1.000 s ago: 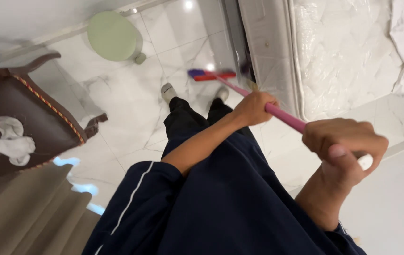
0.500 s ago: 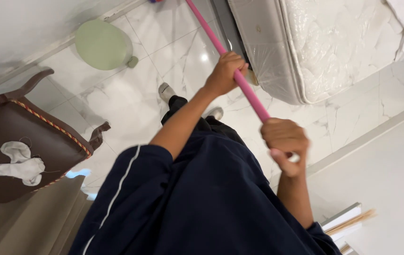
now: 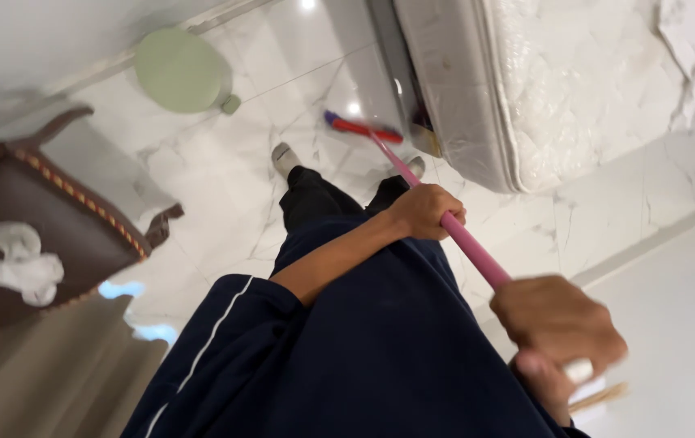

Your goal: The person sweeps a tiled floor in a bedroom using a pink broom. They move around furniture, including a bed and a chair, to clean the entire visible floor area.

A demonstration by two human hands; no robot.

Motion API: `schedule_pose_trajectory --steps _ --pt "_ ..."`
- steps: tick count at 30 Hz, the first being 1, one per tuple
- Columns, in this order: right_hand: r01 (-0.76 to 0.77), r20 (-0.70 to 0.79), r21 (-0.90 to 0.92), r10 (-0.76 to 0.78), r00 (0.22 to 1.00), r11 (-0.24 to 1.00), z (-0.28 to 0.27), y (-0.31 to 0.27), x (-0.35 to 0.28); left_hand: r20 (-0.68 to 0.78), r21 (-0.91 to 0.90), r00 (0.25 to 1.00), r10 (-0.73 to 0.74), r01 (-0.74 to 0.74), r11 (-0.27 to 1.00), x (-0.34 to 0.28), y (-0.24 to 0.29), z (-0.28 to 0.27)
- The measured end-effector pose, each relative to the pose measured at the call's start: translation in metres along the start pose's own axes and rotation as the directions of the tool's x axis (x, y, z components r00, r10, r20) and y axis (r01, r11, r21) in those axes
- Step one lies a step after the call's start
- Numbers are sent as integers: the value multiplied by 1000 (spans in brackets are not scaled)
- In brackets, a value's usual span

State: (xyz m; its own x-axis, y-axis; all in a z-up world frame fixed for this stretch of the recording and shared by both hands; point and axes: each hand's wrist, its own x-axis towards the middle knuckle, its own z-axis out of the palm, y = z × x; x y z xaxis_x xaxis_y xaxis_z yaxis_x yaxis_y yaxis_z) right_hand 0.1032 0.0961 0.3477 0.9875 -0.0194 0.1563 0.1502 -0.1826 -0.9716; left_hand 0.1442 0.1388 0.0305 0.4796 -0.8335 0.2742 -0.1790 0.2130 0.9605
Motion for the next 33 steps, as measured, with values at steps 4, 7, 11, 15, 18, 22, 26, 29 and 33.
schedule_pose_trajectory --steps 4,7,11,15,18,22,26,29,33 --pt "259 361 188 -312 879 947 -15 27 21 -155 101 987 35 -19 995 10 2 -33" --pt "204 208 82 -217 954 976 -11 64 23 -422 256 897 135 -26 966 12 -18 -67" --pt "256 563 265 -365 742 929 -37 128 22 -583 390 803 124 142 910 -7 -56 -59" --pt "240 744 378 -448 496 894 -88 147 13 -746 397 653 130 280 874 13 -66 9" --pt "175 799 439 -473 372 881 -145 150 -9 -846 326 521 110 343 881 41 -75 83" --pt "58 823 494 -488 291 868 -211 127 -32 -892 269 446 79 381 884 73 -48 152" --pt "118 760 565 -571 311 817 -254 116 -51 -873 342 469 132 397 852 91 -43 195" --pt "200 755 568 -602 259 798 -270 108 -66 -873 323 477 104 405 855 102 -50 217" --pt "373 829 438 -529 185 818 -267 96 -101 -916 267 381 125 349 898 107 -45 242"
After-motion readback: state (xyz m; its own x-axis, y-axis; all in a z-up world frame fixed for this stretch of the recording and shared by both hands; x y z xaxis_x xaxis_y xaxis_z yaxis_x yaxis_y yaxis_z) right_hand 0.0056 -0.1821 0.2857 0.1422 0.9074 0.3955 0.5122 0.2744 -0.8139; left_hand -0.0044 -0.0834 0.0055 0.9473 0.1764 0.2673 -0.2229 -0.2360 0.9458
